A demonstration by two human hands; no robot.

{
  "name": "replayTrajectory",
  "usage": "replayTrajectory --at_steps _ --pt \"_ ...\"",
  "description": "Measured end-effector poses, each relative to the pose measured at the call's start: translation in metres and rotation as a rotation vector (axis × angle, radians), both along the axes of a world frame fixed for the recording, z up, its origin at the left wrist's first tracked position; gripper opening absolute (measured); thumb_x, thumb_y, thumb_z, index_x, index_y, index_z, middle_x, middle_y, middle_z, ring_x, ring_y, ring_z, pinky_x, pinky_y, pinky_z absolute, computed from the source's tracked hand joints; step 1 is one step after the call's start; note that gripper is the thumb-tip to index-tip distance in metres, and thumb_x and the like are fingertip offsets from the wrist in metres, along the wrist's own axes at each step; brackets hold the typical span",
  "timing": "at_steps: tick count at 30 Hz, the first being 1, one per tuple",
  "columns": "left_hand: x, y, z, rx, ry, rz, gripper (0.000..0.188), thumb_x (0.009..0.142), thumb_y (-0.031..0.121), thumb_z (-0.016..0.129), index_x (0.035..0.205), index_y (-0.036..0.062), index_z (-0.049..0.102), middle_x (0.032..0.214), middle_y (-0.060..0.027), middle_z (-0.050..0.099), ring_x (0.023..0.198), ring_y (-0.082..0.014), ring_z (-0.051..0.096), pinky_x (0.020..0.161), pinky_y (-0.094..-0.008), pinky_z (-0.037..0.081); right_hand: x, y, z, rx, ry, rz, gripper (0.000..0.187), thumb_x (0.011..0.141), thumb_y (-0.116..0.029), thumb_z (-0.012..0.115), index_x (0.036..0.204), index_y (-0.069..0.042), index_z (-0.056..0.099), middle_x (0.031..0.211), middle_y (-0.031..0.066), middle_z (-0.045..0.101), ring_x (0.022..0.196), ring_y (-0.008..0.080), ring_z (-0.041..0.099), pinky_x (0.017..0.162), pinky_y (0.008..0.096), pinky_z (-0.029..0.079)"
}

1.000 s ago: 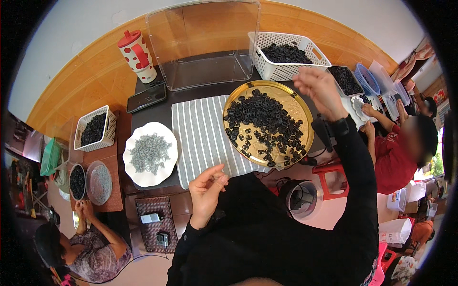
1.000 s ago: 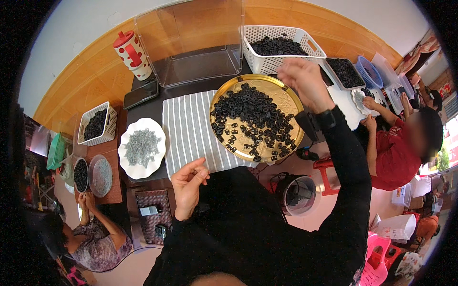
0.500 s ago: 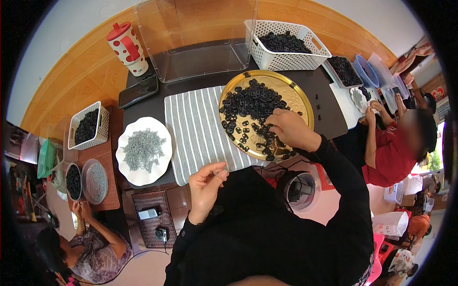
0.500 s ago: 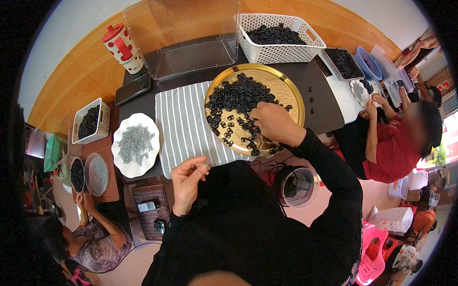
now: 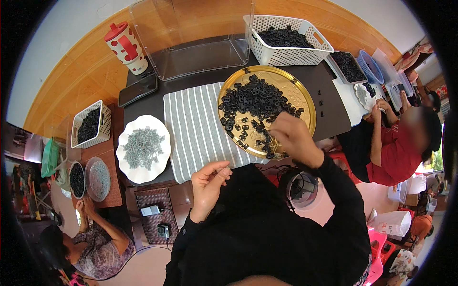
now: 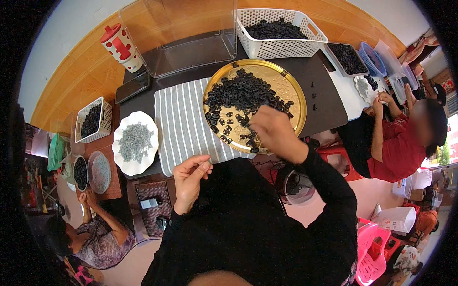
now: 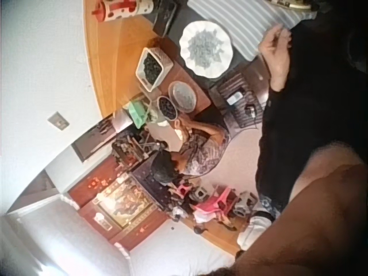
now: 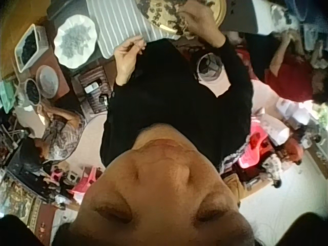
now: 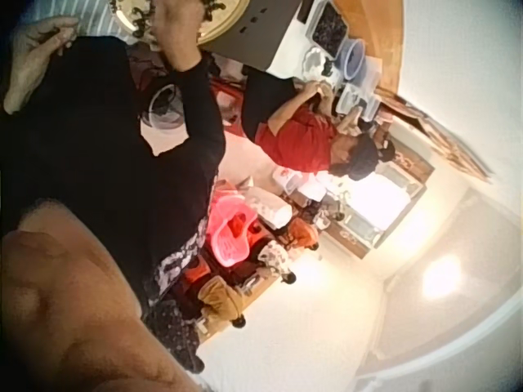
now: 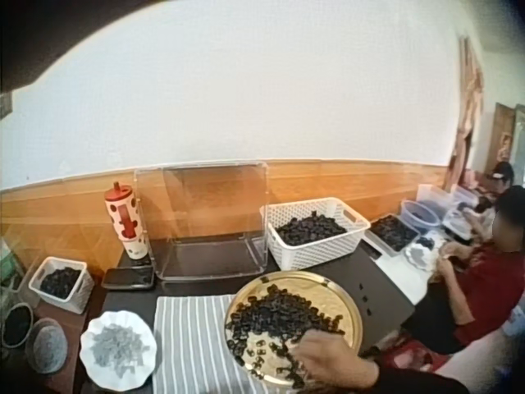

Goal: The person picks up a black plastic toggle and a metal spring by hand, inserts the spring into the toggle, and places the assembled piece onto a striped cloth, repeating this process several times before briefly touching a smartphone.

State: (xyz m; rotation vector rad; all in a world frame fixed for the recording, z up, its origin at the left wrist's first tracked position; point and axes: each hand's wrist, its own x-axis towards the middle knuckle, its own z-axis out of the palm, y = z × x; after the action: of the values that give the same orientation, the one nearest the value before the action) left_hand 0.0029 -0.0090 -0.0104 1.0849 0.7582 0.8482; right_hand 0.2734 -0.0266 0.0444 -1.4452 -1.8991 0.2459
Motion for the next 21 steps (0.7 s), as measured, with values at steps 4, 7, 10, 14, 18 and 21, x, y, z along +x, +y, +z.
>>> replayTrajectory --at_steps 4,7,10,14,18,21 --pt "0.016 -0.004 0.007 -0.048 -0.092 -0.081 0.021 0.09 0.003 0.062 0.11 -0.0008 0.066 0.09 -0.007 0.067 0.077 -0.0095 0.06 0.063 -0.0205 0.046 -0.052 -0.026 -0.009 0.259 -0.05 0.092 0.009 0.07 0.0 0.064 0.079 -0.001 0.061 0.078 0.0093 0.055 0.067 0.0261 0.055 0.057 0.0345 0.046" --pt "0.023 -0.007 0.008 -0.128 -0.184 -0.106 0.02 0.09 0.002 0.061 0.109 -0.004 0.066 0.093 -0.0106 0.067 0.075 -0.0127 0.061 0.062 -0.0222 0.047 -0.078 -0.038 -0.021 0.379 -0.21 0.105 0.012 0.069 -0.003 0.065 0.08 0.0 0.061 0.082 0.0075 0.052 0.072 0.022 0.055 0.057 0.0327 0.045" --pt "0.019 -0.004 0.001 -0.049 -0.248 -0.124 0.018 0.089 0.0 0.062 0.107 -0.0024 0.067 0.091 -0.0089 0.067 0.076 -0.0113 0.06 0.064 -0.0217 0.047 -0.088 -0.039 -0.027 0.446 -0.157 0.062 0.014 0.07 -0.002 0.066 0.082 0.001 0.061 0.088 0.0095 0.054 0.072 0.022 0.054 0.059 0.0314 0.046" --pt "0.016 0.0 -0.001 -0.047 -0.201 -0.067 0.016 0.087 -0.005 0.062 0.102 -0.0026 0.069 0.086 -0.0073 0.065 0.073 -0.0108 0.059 0.063 -0.0215 0.047 -0.083 -0.039 -0.028 0.356 -0.011 0.026 0.016 0.069 -0.001 0.066 0.085 0.0 0.062 0.091 0.0099 0.058 0.074 0.0251 0.057 0.062 0.0341 0.047" --pt "0.015 0.009 0.01 0.282 0.079 0.076 0.011 0.084 -0.006 0.064 0.094 -0.0027 0.069 0.081 -0.005 0.061 0.069 -0.0098 0.055 0.061 -0.0214 0.044 -0.043 -0.04 -0.026 0.187 0.042 -0.193 0.009 0.073 0.001 0.065 0.082 -0.001 0.061 0.084 0.012 0.059 0.077 0.0314 0.058 0.064 0.0389 0.047" --pt "0.019 0.022 0.011 0.481 0.223 0.122 0.008 0.082 -0.005 0.066 0.089 -0.0027 0.067 0.079 -0.006 0.06 0.067 -0.0111 0.052 0.06 -0.0235 0.041 -0.026 -0.048 -0.024 0.043 -0.05 -0.237 0.008 0.075 -0.002 0.066 0.081 0.0 0.061 0.082 0.0125 0.055 0.079 0.0324 0.055 0.066 0.0403 0.046"
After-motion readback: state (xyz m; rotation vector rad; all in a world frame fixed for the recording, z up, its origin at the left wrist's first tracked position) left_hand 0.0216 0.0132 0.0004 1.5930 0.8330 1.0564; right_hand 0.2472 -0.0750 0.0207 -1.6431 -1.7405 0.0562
